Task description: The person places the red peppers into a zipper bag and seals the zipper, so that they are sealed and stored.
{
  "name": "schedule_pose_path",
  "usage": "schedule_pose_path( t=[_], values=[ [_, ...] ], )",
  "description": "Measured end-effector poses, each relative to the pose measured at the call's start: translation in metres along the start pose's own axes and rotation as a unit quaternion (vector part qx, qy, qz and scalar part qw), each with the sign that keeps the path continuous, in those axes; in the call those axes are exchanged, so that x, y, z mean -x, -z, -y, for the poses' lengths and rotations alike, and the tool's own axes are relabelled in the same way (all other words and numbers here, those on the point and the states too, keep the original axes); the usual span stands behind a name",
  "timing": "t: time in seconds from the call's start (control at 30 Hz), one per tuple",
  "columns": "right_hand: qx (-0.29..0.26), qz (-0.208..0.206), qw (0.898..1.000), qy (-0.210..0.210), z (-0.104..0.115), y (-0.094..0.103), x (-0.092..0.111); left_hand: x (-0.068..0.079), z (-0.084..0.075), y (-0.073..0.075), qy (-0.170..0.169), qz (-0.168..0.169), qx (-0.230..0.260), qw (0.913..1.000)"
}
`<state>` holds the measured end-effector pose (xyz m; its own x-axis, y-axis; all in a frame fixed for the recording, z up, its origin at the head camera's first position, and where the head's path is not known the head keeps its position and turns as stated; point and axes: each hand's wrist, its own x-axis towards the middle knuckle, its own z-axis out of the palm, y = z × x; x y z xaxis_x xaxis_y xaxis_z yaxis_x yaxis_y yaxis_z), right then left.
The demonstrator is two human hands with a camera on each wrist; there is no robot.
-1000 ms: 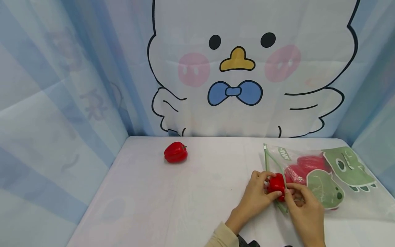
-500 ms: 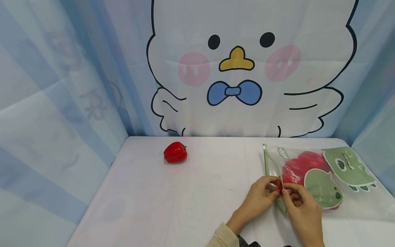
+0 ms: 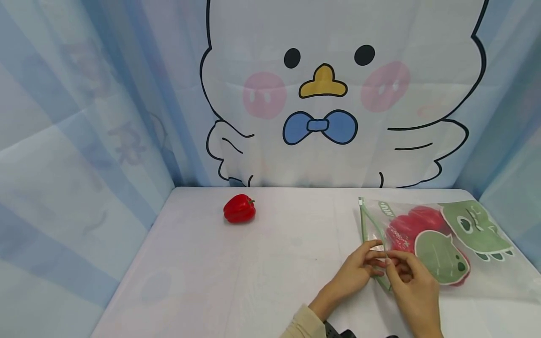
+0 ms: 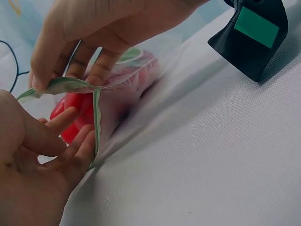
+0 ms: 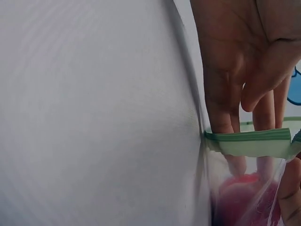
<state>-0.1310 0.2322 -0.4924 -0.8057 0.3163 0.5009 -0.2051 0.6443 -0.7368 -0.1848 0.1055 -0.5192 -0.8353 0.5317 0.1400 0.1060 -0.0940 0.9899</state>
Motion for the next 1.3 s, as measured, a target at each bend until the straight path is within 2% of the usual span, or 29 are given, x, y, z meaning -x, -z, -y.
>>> schedule_pose_path(
  t=[0.33, 0.5, 0.7, 0.87, 0.93, 1.03, 1.13, 1.3],
  values=[
    [-0.011, -0.001, 1.000, 0.010, -0.001, -0.001, 0.000, 0.000, 0.003, 0.001, 0.005, 0.020, -0.018, 0.9996],
    [-0.004, 0.003, 1.000, -0.002, -0.001, -0.001, 0.000, -0.001, 0.000, 0.004, 0.016, 0.023, -0.029, 0.9992],
    [0.004, 0.009, 1.000, -0.017, -0.001, 0.000, 0.000, -0.001, -0.003, 0.011, 0.009, 0.041, -0.025, 0.9988],
    [0.006, 0.015, 1.000, -0.021, 0.000, 0.001, 0.001, 0.000, -0.006, 0.015, 0.010, 0.036, -0.038, 0.9986],
    [0.008, 0.018, 1.000, -0.023, 0.001, 0.001, 0.002, 0.002, -0.009, 0.018, 0.012, 0.026, -0.065, 0.9975],
    [0.009, 0.021, 0.999, -0.031, 0.001, 0.001, 0.002, 0.005, -0.015, 0.023, 0.009, 0.011, -0.132, 0.9912],
    [0.011, 0.022, 0.999, -0.035, 0.001, 0.001, 0.001, 0.006, -0.024, 0.028, 0.000, 0.003, -0.203, 0.9791],
    [0.008, 0.020, 0.999, -0.041, 0.002, 0.000, 0.000, 0.008, -0.038, 0.038, -0.007, -0.007, -0.287, 0.9580]
  ],
)
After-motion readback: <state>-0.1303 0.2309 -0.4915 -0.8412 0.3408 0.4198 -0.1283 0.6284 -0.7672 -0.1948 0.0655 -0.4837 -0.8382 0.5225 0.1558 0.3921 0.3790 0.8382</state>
